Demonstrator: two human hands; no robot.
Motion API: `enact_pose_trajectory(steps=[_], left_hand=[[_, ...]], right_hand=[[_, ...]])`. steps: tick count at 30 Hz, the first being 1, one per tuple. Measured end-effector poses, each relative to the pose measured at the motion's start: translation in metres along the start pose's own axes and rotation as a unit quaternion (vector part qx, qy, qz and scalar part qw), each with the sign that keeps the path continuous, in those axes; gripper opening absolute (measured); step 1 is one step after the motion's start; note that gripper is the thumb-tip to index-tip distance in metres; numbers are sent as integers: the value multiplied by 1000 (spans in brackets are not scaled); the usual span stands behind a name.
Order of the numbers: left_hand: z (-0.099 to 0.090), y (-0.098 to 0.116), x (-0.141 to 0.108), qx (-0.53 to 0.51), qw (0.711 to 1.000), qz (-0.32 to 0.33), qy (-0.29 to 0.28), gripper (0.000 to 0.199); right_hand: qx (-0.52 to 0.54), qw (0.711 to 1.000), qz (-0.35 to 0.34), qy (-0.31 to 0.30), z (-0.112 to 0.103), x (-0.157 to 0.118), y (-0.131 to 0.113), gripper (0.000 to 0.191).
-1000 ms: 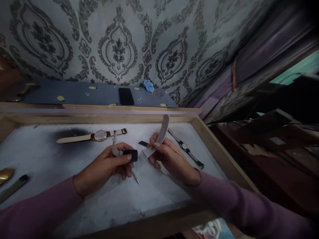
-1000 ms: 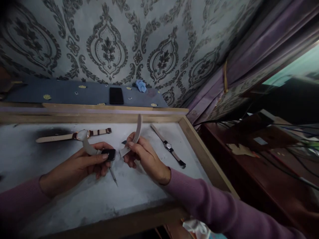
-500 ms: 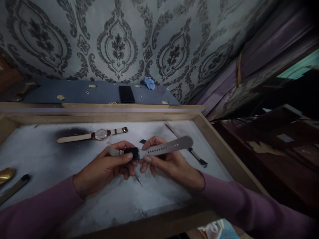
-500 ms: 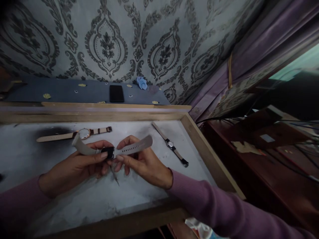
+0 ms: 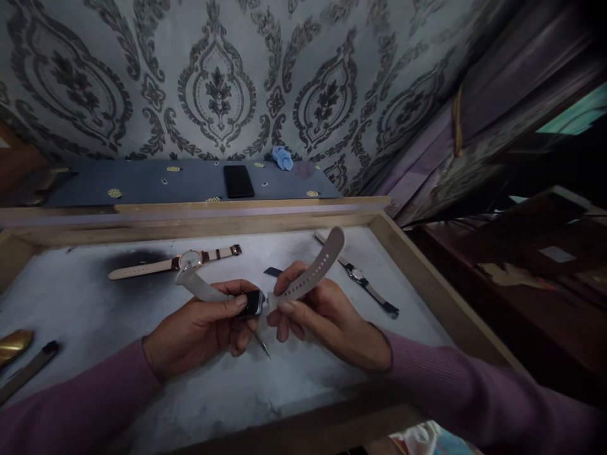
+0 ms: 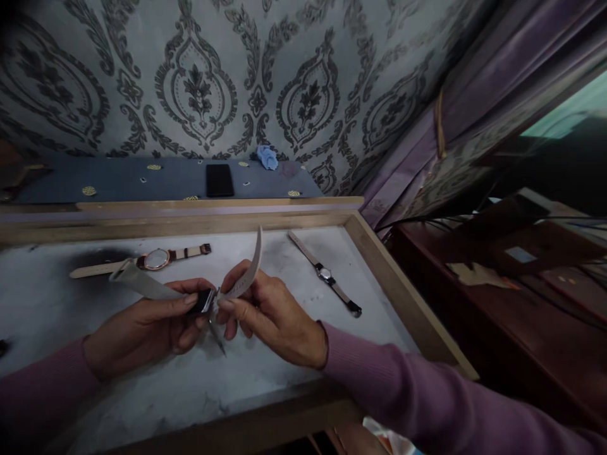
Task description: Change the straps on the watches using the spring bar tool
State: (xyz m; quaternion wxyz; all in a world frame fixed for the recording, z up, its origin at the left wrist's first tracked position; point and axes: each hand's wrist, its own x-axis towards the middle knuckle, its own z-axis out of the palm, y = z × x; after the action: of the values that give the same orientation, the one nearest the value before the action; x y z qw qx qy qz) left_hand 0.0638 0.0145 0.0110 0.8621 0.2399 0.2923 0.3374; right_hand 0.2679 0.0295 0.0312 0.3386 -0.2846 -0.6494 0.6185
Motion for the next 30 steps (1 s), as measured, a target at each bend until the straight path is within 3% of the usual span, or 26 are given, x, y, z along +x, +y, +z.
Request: enact_pose_trajectory(steps=[14,20,26,30], left_hand=[[3,-1,1,37,999,20,2,20],[6,-2,1,109,993,32,22,23],[9,-3,-3,194,979,62,30,22],[13,-2,-6,272,959,68,41,19]], right_hand=[[-107,994,6,-11,-2,1,-2,18],[-159,987,-10,-28,-4,1,-3,16],[-259,963,-69,-39,-5,0,-7,10],[-250,965,-59,-47,-3,-2,-5,11]])
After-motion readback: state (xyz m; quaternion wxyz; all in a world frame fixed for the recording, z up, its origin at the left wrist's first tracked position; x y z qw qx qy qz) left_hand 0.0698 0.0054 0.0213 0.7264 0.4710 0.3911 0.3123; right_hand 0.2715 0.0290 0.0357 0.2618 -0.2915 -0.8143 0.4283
